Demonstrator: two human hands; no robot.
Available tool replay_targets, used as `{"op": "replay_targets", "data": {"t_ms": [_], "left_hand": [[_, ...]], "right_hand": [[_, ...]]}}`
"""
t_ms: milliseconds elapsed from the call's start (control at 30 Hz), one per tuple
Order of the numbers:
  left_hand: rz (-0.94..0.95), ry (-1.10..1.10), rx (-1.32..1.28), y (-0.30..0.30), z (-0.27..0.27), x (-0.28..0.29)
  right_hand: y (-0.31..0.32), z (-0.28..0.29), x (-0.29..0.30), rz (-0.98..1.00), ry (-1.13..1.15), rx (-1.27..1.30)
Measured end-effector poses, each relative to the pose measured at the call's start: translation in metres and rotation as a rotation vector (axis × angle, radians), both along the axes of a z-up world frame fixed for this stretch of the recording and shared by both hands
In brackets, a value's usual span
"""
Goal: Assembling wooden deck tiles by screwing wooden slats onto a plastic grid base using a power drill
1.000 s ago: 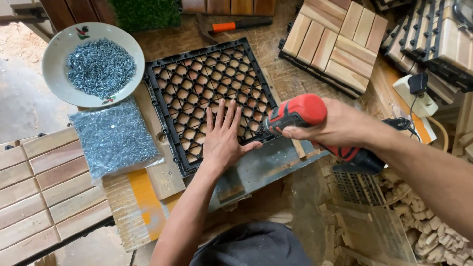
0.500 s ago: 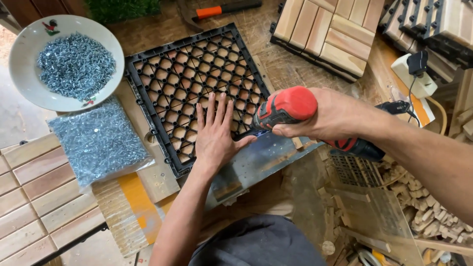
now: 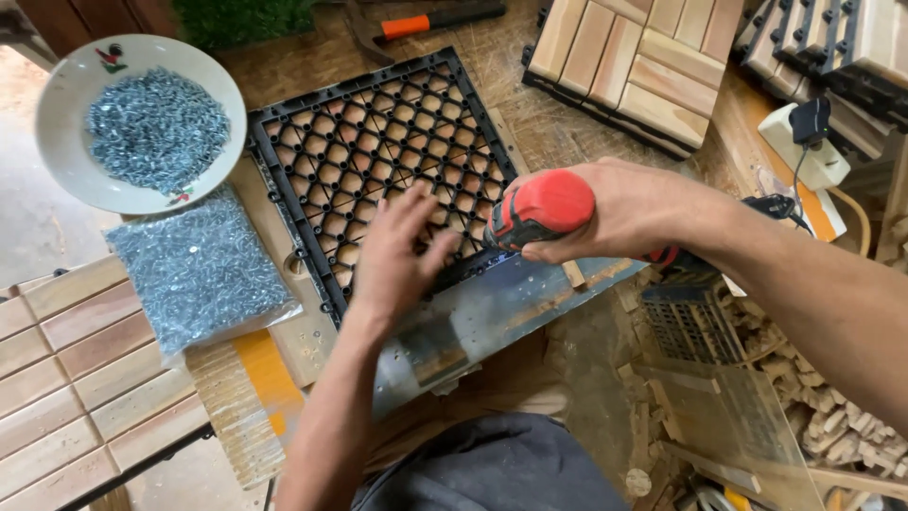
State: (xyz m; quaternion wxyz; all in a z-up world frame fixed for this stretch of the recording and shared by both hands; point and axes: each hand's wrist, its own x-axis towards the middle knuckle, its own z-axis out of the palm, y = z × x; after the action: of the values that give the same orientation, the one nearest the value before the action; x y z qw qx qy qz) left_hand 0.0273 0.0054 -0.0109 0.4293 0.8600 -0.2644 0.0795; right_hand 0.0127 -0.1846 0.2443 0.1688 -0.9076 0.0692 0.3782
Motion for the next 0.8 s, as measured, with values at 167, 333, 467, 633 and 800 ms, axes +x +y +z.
{"op": "replay_targets", "data": {"t_ms": [167, 333, 467, 633, 800], "left_hand": [[0.386, -0.332, 0.021, 0.107, -0.016, 0.090], [0.773, 0.222, 0.524, 0.199, -0.003, 0.135], [0.696, 0.342, 0.360, 0.211, -0.009, 0.166], [0.734, 0.205, 0.183, 0.215, -0.027, 0.154], [0.687, 0.127, 0.279, 0.212, -0.032, 0.151]], "right_hand": [[-0.001, 0.007, -0.004, 0.042, -0.044, 0.015], [-0.031, 0.016, -0.019, 0.153, -0.029, 0.117], [-0.034, 0.018, -0.049, -0.310, -0.211, 0.136], [-0.071, -0.087, -0.099, -0.354, -0.581, 0.800], [-0.064, -0.141, -0.134, -0.826, -0.651, 1.137]]}}
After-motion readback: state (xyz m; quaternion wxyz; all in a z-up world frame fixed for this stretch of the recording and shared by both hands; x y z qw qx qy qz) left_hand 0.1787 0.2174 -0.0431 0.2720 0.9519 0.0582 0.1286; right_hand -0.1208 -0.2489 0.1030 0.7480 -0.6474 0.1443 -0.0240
